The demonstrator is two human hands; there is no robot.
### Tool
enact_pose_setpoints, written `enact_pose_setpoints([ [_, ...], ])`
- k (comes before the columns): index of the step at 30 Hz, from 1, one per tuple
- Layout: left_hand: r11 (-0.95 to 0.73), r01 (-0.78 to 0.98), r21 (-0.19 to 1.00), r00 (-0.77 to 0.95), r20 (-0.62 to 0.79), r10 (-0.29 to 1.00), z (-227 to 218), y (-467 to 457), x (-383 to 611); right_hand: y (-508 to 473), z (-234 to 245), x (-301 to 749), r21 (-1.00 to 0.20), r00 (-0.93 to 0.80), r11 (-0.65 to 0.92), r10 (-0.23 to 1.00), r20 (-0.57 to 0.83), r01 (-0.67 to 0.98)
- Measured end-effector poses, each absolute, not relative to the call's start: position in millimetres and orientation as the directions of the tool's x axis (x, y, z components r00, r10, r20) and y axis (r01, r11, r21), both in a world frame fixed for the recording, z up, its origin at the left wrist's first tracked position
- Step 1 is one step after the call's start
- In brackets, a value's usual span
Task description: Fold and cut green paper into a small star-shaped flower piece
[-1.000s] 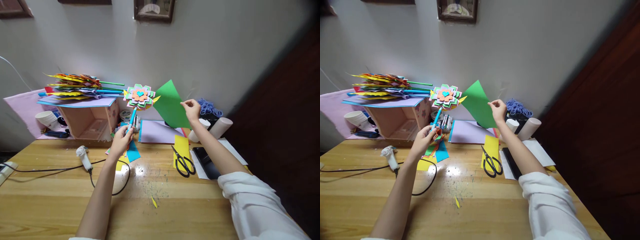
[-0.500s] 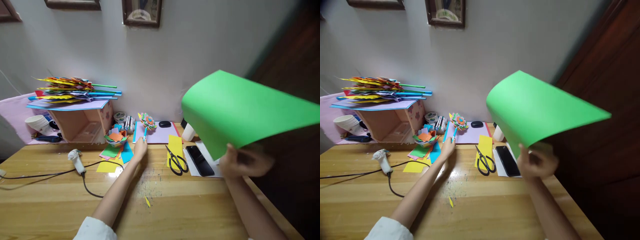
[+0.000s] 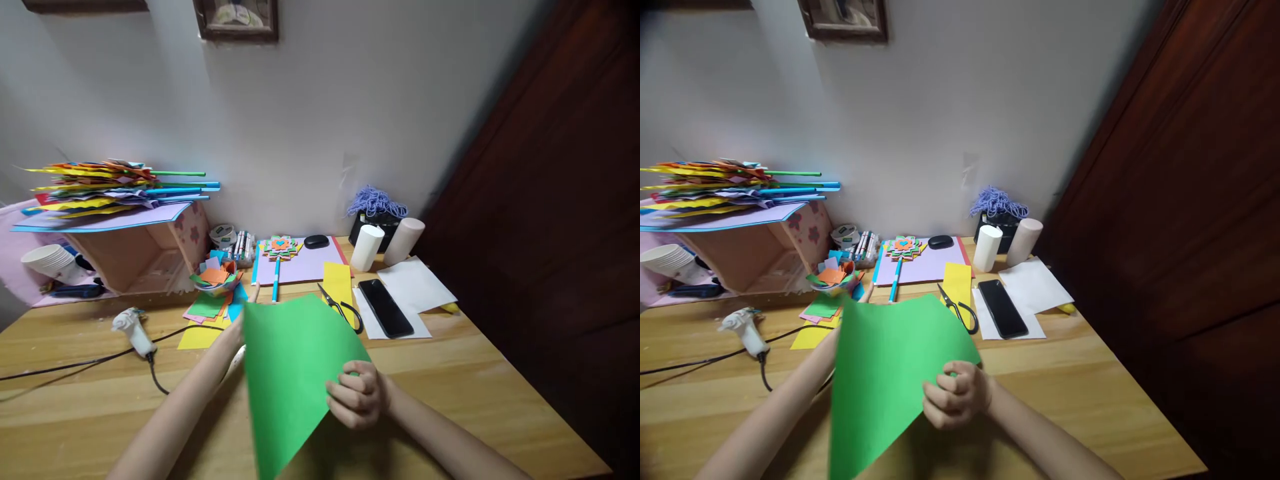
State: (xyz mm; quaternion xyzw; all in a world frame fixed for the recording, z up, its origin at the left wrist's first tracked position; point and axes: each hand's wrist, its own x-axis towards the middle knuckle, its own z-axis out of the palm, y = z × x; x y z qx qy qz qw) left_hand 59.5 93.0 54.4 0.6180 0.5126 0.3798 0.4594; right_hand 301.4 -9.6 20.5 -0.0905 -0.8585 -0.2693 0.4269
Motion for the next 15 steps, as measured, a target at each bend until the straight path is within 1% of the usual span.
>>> enact_pose_setpoints([
  [2, 0.055, 0.275, 0.96, 0.282, -0.136, 0.95, 56, 89, 51, -13, 19, 304, 0.359, -0.665, 0.873, -0.054, 0.745, 0.331],
  [4, 0.13, 0.298, 0.946, 0.351, -0.236, 0.906, 56, 86, 48, -16, 20, 312, 0.325, -0.709, 0.894, -0.012, 0.705, 0.308],
  [7, 0.231, 0.329, 0.915, 0.48, -0.373, 0.794, 57, 81, 46, -19, 27, 330, 0.326, -0.746, 0.882, 0.042, 0.665, 0.34],
  [8, 0.25, 0.32, 0.914, 0.511, -0.389, 0.767, 58, 78, 44, -19, 30, 336, 0.344, -0.745, 0.864, 0.054, 0.664, 0.369],
  [9, 0.261, 0.298, 0.918, 0.52, -0.385, 0.763, 60, 75, 43, -19, 32, 342, 0.354, -0.732, 0.84, 0.074, 0.677, 0.412],
  [10, 0.269, 0.264, 0.926, 0.504, -0.37, 0.78, 61, 72, 41, -18, 34, 346, 0.339, -0.698, 0.814, 0.109, 0.707, 0.471],
  [11, 0.274, 0.218, 0.936, 0.466, -0.347, 0.814, 62, 68, 40, -17, 35, 350, 0.283, -0.63, 0.783, 0.171, 0.757, 0.554],
  [13, 0.289, 0.113, 0.951, 0.368, -0.311, 0.877, 62, 61, 38, -14, 35, 352, 0.083, -0.411, 0.685, 0.332, 0.849, 0.724],
  [14, 0.297, 0.053, 0.953, 0.332, -0.298, 0.895, 60, 58, 39, -12, 35, 350, -0.007, -0.318, 0.642, 0.39, 0.864, 0.767],
  [15, 0.295, -0.009, 0.955, 0.3, -0.279, 0.912, 57, 55, 40, -9, 34, 348, -0.059, -0.276, 0.625, 0.426, 0.862, 0.779],
])
